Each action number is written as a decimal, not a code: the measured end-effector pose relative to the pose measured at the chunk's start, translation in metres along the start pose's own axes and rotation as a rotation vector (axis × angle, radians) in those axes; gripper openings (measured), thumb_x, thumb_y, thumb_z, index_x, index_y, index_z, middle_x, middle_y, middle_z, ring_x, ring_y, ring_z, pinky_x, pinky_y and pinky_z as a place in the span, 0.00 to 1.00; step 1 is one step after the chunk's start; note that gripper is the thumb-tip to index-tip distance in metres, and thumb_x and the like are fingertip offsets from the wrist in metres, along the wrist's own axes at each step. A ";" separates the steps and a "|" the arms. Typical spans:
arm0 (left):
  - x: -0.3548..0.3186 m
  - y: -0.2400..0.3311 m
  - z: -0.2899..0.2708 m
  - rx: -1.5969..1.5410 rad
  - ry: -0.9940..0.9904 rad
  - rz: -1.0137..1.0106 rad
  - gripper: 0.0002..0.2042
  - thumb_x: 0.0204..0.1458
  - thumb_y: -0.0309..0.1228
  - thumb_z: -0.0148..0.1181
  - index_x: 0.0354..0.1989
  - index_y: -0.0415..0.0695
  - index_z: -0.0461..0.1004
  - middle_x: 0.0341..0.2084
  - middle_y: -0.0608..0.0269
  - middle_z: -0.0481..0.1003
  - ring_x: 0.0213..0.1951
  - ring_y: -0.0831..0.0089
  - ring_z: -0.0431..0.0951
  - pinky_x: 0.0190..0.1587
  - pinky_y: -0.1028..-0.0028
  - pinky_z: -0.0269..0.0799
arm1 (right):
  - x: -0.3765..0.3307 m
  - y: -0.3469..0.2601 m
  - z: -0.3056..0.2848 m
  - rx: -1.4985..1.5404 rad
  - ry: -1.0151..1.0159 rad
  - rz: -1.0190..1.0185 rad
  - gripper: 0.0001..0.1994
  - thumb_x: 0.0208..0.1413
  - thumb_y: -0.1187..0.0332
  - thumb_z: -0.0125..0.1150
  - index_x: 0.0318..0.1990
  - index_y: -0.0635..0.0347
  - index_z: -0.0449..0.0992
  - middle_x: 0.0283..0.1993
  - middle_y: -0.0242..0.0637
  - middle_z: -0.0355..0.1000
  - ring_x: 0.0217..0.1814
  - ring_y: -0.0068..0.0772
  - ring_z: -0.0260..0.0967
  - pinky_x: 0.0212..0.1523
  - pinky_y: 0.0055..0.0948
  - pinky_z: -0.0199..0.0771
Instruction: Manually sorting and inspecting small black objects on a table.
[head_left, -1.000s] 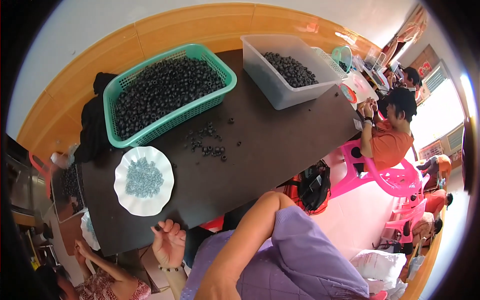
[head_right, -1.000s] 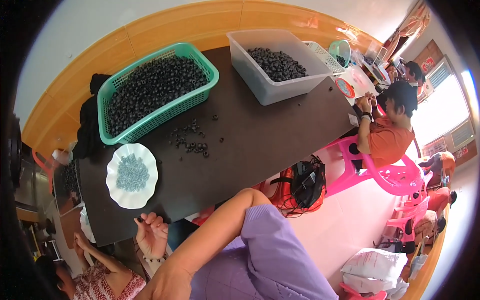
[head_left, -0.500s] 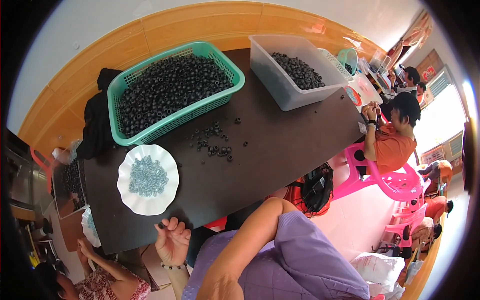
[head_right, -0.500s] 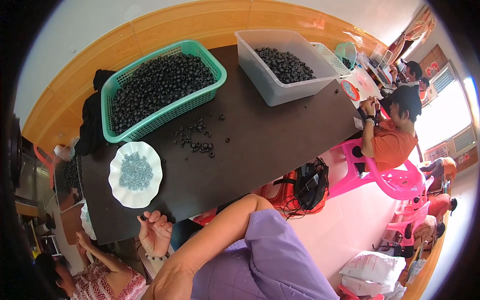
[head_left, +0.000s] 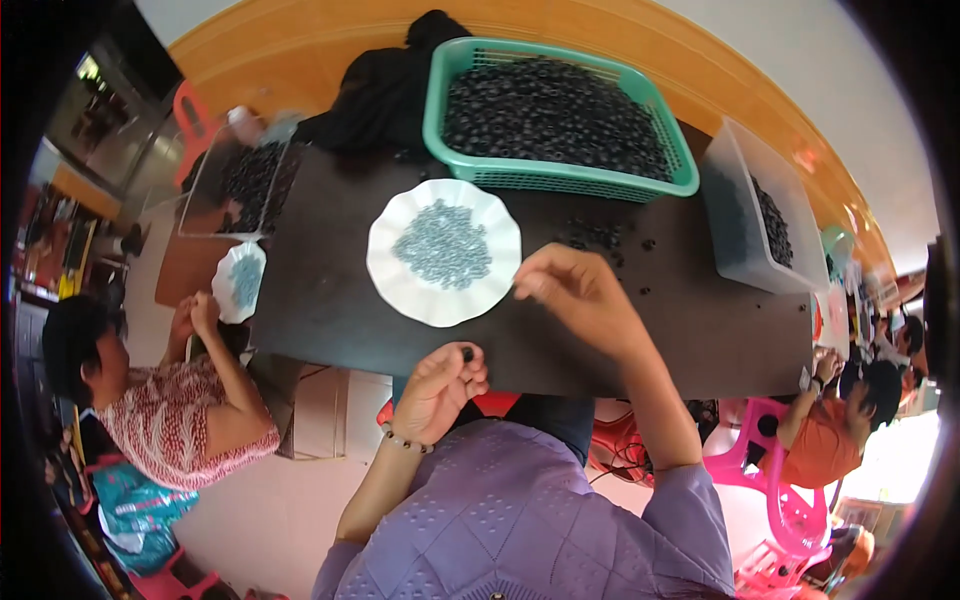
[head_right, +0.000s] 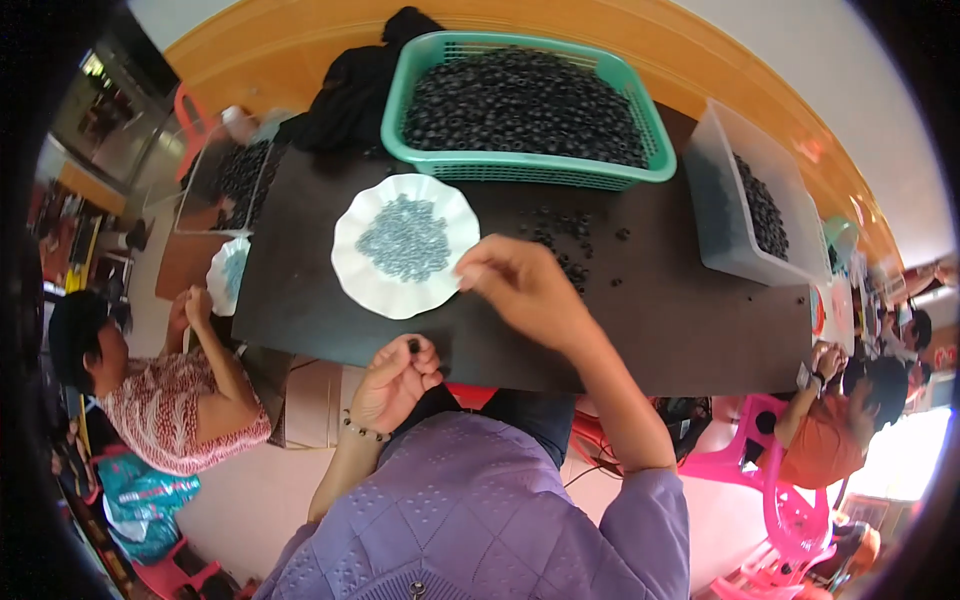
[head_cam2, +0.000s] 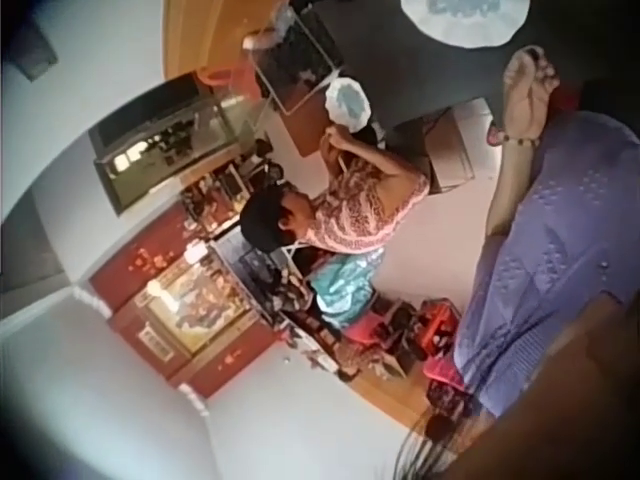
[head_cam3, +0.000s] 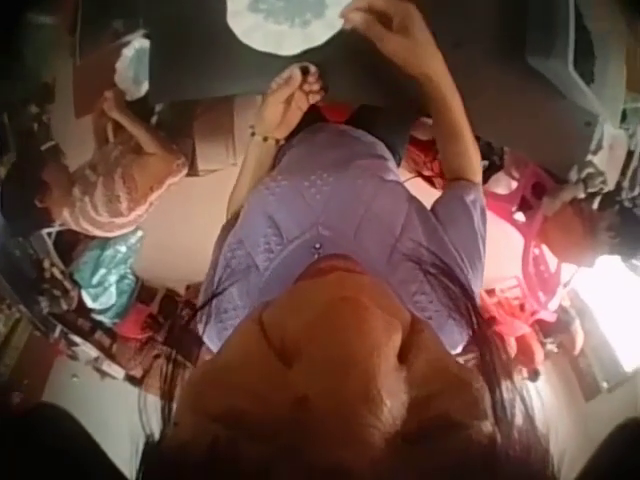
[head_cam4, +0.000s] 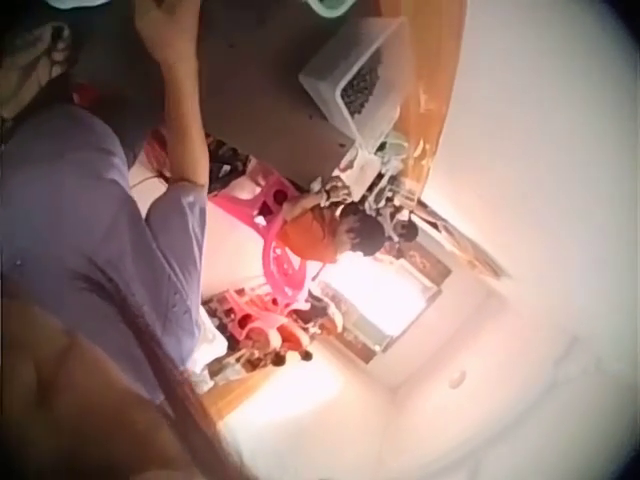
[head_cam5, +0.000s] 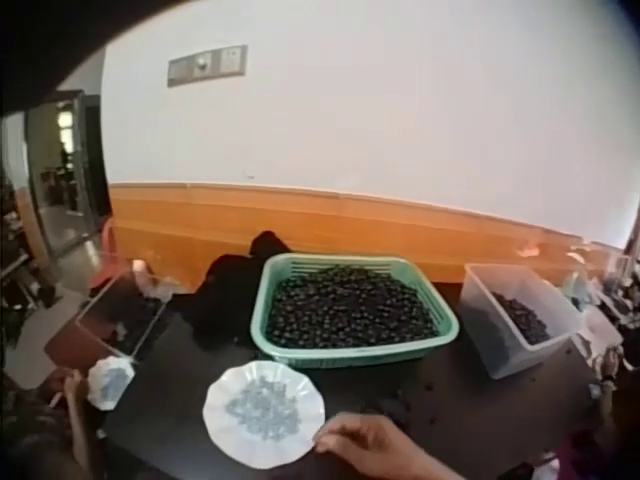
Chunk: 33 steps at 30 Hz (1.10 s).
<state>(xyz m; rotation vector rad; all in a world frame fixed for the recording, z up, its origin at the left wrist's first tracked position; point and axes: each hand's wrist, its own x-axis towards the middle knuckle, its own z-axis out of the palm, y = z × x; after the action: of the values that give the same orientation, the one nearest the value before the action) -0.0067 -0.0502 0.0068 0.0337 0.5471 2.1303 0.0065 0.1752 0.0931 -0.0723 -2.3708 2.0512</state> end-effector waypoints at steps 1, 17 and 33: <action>0.000 0.001 0.002 0.062 0.065 -0.029 0.12 0.58 0.36 0.55 0.40 0.38 0.70 0.33 0.65 0.69 0.36 0.74 0.69 0.42 0.73 0.68 | 0.006 0.007 -0.007 -0.103 0.014 0.021 0.06 0.60 0.71 0.54 0.38 0.64 0.74 0.35 0.29 0.72 0.40 0.17 0.68 0.44 0.18 0.67; -0.002 0.001 0.003 0.148 0.093 -0.033 0.13 0.60 0.38 0.54 0.39 0.39 0.73 0.32 0.66 0.72 0.35 0.78 0.71 0.40 0.74 0.70 | 0.097 0.043 0.006 -0.996 0.085 -0.346 0.07 0.49 0.76 0.57 0.34 0.56 0.80 0.32 0.40 0.72 0.42 0.46 0.69 0.41 0.41 0.71; -0.004 0.001 0.001 0.124 0.070 -0.043 0.14 0.60 0.38 0.53 0.42 0.37 0.73 0.33 0.65 0.73 0.35 0.78 0.72 0.41 0.74 0.70 | 0.099 0.041 0.009 -1.060 0.142 -0.381 0.05 0.49 0.77 0.56 0.32 0.58 0.76 0.31 0.39 0.72 0.40 0.46 0.68 0.39 0.38 0.69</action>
<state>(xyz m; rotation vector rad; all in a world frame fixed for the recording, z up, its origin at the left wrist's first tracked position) -0.0051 -0.0532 0.0085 0.0171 0.7148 2.0595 -0.0918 0.1762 0.0489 0.2053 -2.7711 0.4858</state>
